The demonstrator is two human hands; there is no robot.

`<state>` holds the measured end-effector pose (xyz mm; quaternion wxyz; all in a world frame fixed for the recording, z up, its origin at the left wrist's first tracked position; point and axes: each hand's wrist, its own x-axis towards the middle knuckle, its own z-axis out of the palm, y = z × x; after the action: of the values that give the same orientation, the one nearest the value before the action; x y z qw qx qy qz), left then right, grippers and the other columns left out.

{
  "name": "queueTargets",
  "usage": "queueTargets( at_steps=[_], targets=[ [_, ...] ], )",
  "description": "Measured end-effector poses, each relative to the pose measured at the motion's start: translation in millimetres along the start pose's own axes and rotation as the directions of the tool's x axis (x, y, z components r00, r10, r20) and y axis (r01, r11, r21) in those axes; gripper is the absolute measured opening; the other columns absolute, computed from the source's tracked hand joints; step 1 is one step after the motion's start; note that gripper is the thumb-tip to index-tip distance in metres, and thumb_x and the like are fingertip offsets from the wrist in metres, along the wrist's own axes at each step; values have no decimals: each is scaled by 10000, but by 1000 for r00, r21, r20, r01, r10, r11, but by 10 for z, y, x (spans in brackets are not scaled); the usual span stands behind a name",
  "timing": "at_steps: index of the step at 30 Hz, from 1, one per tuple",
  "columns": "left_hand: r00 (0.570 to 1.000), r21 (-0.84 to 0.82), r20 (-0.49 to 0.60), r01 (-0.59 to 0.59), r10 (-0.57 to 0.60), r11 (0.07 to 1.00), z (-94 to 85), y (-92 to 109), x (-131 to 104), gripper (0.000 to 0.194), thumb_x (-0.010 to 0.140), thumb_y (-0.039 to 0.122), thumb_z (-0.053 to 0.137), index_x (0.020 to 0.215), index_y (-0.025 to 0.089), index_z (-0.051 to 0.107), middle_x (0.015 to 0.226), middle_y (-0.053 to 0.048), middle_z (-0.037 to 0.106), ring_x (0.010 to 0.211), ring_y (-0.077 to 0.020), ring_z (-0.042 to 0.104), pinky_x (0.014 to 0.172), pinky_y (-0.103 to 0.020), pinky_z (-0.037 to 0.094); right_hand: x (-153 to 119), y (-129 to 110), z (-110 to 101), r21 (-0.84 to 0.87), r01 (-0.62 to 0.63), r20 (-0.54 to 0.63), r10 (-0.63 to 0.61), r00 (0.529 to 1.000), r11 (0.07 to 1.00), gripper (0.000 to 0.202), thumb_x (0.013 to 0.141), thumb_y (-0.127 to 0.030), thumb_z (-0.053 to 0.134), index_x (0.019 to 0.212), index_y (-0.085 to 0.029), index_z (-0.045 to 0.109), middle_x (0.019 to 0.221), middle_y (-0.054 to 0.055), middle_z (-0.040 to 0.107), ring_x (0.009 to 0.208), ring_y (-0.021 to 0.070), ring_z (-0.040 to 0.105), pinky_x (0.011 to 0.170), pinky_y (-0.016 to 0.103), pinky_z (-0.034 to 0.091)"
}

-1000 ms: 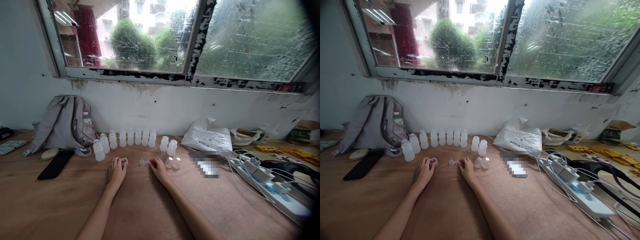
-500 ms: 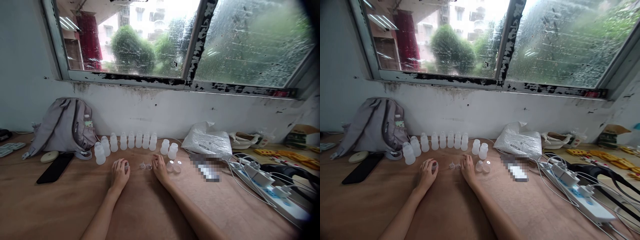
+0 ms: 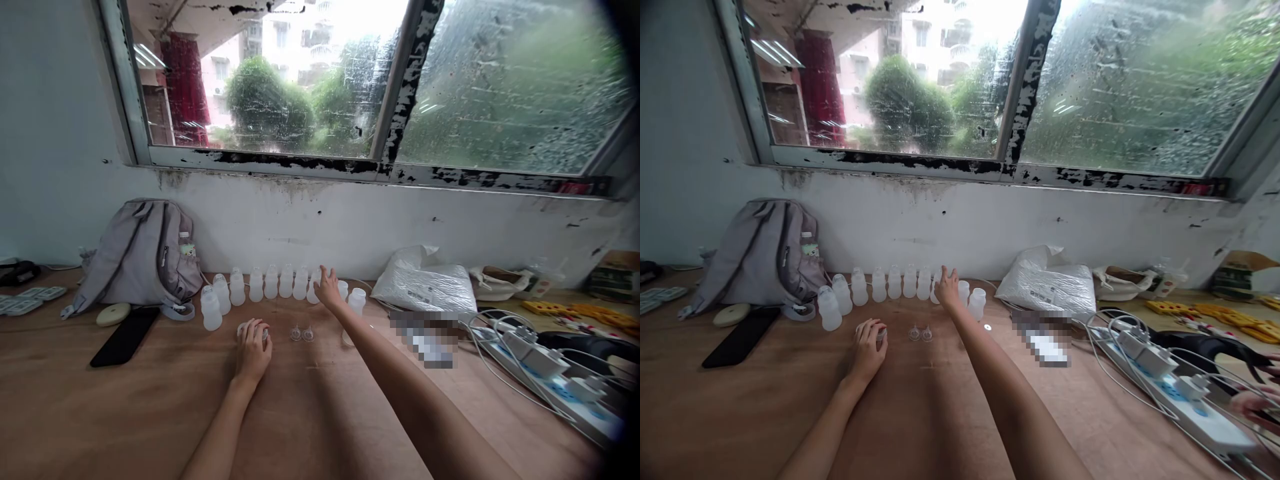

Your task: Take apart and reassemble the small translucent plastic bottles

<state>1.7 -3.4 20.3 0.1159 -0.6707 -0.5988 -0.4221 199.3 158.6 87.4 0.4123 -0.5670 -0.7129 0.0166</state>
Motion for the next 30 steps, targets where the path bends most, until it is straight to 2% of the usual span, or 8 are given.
queueTargets(
  at_steps=[7,10,14,16,18,22,25,30],
  targets=[
    [999,-59,19,-27,28,998,-44,40,-2,192,717,152,464,883,189,552,1017,-88,555,1037,-240,465,914,-417,344,-390,-121,-294,55,200,70,-204,977,978,404,765,-210,472,1153,-172,366,1100,111,525,1025,222,489,842,367,391],
    [997,-94,36,-65,68,993,-93,93,-2,242,719,188,489,958,186,524,1058,-93,532,1070,-242,445,929,-414,335,-766,-187,-453,167,266,-83,-255,963,949,333,812,-261,435,1135,-199,381,1145,98,500,1074,199,458,887,349,369],
    [989,-153,32,-135,142,979,-166,222,-22,441,757,281,503,1165,171,378,1205,-129,434,1139,-239,395,938,-410,329,-1349,-187,-546,377,84,-200,-8,980,922,346,777,-362,501,1053,-195,376,1010,99,554,884,193,555,728,310,456],
    [983,-166,24,-174,181,971,-183,291,-41,519,758,354,513,1206,167,327,1255,-150,388,1166,-255,369,937,-426,325,-1599,-179,-543,410,-35,-135,99,986,911,301,760,-395,513,958,-199,398,806,49,575,683,168,569,594,278,462],
    [965,-178,61,-241,255,954,-186,344,-59,551,744,420,519,1204,174,341,1268,-151,385,1180,-269,353,940,-437,322,-1776,-201,-541,415,-85,-30,106,994,906,262,754,-401,513,900,-208,412,685,1,548,575,142,541,529,249,443],
    [886,-229,205,-369,415,901,-182,391,-64,472,750,450,491,1145,198,443,1194,-109,488,1146,-260,401,944,-436,329,-1868,-307,-598,454,-114,137,57,989,884,218,782,-384,467,909,-206,471,666,-10,559,498,112,505,470,215,405],
    [867,-253,234,-382,439,889,-180,410,-57,440,754,422,492,1130,193,471,1078,-94,573,1033,-241,495,917,-431,360,-1799,-326,-651,465,-134,246,17,969,875,232,815,-395,410,839,-198,531,606,-13,558,480,115,494,468,213,385],
    [863,-305,256,-355,435,884,-182,480,-98,469,719,438,539,1097,164,496,973,-91,615,874,-218,558,792,-367,451,-1728,-222,-659,378,-139,204,64,977,915,337,820,-428,386,597,-191,475,529,-25,489,490,109,456,474,203,333]
  ],
)
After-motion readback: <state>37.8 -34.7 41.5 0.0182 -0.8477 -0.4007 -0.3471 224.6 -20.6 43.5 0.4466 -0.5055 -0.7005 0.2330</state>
